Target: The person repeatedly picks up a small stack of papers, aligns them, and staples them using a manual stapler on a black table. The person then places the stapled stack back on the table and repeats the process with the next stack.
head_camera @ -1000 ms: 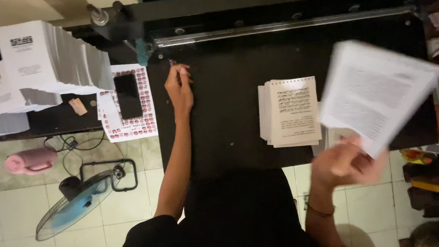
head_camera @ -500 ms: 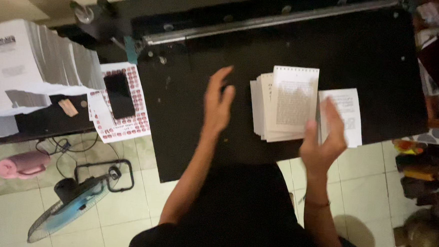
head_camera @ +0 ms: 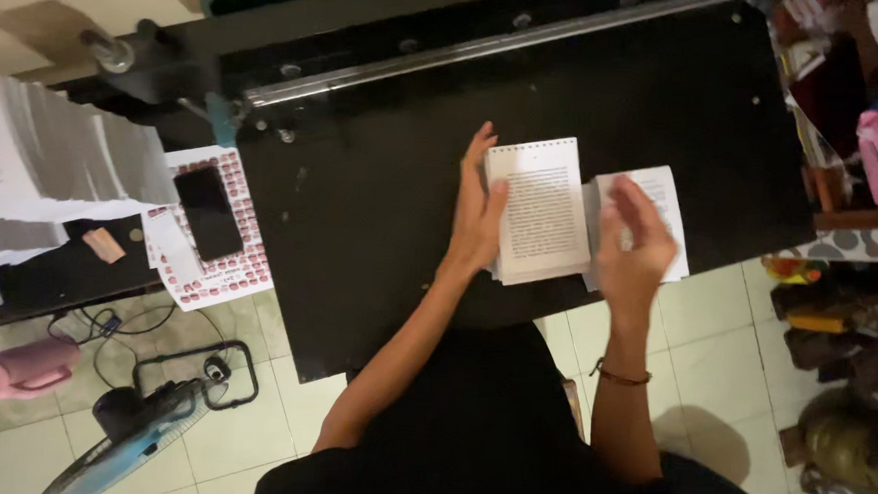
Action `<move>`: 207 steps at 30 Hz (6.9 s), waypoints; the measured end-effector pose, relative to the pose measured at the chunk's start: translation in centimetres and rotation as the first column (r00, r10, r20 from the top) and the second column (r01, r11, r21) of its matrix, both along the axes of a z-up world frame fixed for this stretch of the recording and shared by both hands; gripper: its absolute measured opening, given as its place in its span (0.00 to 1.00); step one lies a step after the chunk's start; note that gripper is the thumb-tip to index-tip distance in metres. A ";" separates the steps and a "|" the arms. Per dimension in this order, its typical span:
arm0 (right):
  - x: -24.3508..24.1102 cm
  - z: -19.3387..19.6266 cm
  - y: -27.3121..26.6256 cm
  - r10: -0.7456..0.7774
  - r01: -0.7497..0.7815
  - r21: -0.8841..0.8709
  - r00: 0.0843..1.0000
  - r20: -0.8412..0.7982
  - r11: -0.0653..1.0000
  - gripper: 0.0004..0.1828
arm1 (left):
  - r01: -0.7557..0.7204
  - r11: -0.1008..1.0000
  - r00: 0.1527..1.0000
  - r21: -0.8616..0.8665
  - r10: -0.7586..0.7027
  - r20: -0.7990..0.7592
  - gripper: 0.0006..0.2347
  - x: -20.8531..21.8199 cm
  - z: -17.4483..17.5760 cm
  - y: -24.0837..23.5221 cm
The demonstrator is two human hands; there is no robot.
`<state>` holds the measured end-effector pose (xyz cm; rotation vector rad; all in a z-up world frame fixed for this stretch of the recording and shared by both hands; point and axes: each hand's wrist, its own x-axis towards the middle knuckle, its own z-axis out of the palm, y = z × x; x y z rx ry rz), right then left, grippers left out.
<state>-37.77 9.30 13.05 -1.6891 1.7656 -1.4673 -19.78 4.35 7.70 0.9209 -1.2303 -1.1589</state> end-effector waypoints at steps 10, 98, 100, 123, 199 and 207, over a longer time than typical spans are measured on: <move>-6.0 -2.9 2.3 -0.066 0.135 0.065 0.782 -0.620 0.989 0.15 | -0.436 0.899 0.899 0.044 0.433 0.063 0.14 2.8 -5.5 -0.6; 22.2 -12.0 -15.2 -0.031 -0.070 0.297 0.947 0.320 0.952 0.24 | -0.231 0.936 0.661 -0.267 0.352 0.663 0.09 18.9 -5.5 -4.6; 21.8 -12.2 -15.3 -0.031 -0.065 0.298 0.951 0.308 0.952 0.24 | -0.215 0.937 0.649 -0.274 0.347 0.677 0.08 18.9 -5.8 -4.8; 20.4 -13.1 -12.9 0.028 -0.472 0.323 0.598 0.801 0.820 0.38 | -0.286 0.940 0.783 -0.184 0.340 0.520 0.06 19.2 -5.6 -4.4; 6.9 2.3 3.0 -0.050 -0.212 -0.485 0.881 -0.471 0.849 0.23 | -0.014 0.994 0.965 0.112 0.043 -0.260 0.25 5.3 7.8 6.9; 3.7 2.0 1.5 0.036 -0.033 0.025 0.992 -0.123 0.999 0.28 | -0.007 0.991 0.999 0.133 0.011 -0.032 0.30 1.9 6.0 6.2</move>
